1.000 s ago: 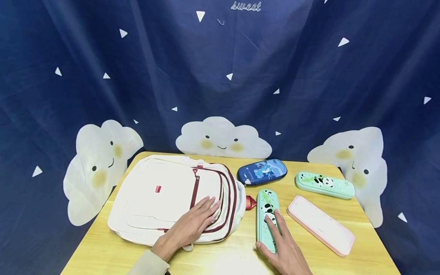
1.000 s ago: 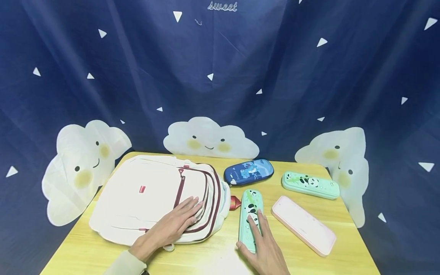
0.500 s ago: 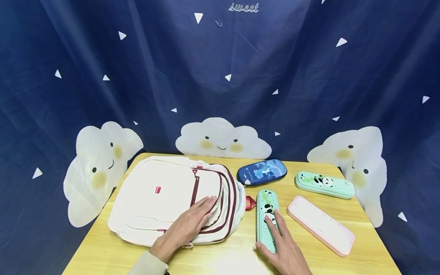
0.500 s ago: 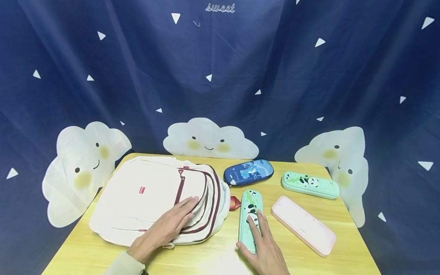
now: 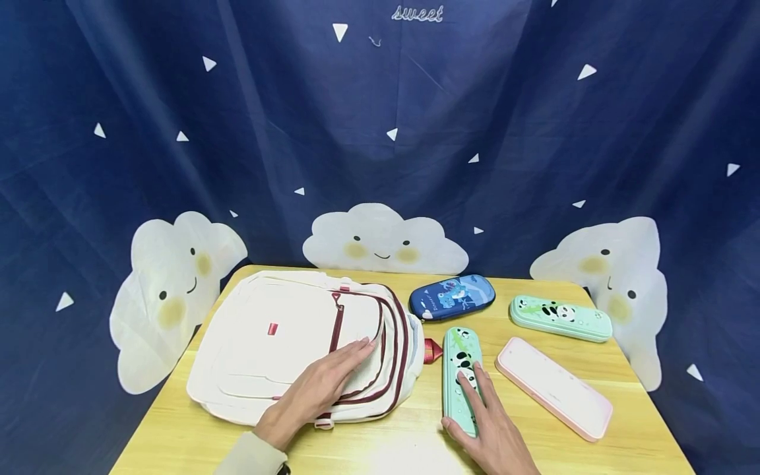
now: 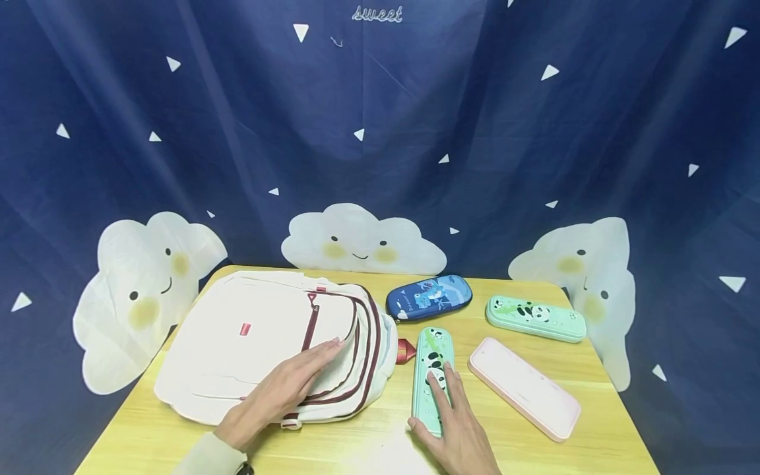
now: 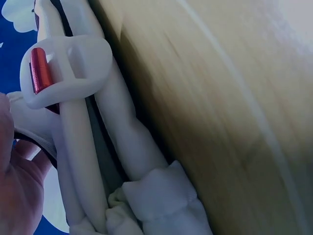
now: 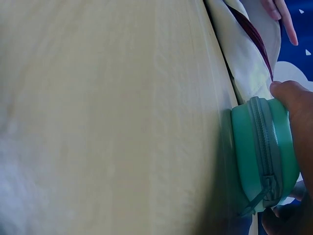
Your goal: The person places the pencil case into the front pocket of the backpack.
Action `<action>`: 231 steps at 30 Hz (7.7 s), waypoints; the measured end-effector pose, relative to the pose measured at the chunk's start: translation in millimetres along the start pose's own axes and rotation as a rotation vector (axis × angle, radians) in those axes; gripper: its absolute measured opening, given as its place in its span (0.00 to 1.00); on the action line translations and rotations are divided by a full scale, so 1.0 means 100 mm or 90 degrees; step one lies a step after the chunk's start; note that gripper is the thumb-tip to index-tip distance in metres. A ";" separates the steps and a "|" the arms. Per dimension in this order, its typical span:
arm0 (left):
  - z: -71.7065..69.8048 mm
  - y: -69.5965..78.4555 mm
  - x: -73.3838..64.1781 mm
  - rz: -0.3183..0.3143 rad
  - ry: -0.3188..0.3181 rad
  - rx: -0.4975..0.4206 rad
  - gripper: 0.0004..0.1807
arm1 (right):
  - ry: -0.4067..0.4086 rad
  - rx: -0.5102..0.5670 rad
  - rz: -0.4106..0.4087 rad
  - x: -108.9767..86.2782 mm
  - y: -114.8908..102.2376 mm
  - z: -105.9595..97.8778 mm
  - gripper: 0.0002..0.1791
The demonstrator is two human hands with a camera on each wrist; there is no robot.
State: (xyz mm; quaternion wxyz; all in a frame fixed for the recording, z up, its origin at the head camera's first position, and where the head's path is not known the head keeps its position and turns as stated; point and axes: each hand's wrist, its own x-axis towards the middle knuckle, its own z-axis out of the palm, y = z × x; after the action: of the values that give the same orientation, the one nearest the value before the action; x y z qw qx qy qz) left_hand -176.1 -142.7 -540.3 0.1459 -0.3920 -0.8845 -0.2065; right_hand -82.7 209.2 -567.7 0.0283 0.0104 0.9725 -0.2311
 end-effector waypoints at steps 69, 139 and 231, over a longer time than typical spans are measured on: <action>-0.39 -0.21 -0.13 -0.253 0.130 -0.249 0.23 | -0.017 0.012 0.010 0.01 -0.01 -0.01 0.57; -0.62 -0.20 -0.39 -0.146 0.347 -0.054 0.42 | 0.072 0.024 -0.035 -0.05 -0.01 0.03 0.51; -0.88 -0.18 -0.17 -0.275 0.359 -0.159 0.33 | 0.307 0.036 -0.477 0.32 -0.01 -0.50 0.36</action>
State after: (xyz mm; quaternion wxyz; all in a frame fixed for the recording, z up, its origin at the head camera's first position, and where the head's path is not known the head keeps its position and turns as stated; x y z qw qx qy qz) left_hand -170.4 -206.8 -475.6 0.2879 -0.1386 -0.8399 -0.4388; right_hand -117.5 230.7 -524.4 -0.2849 -0.2880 0.8814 -0.2429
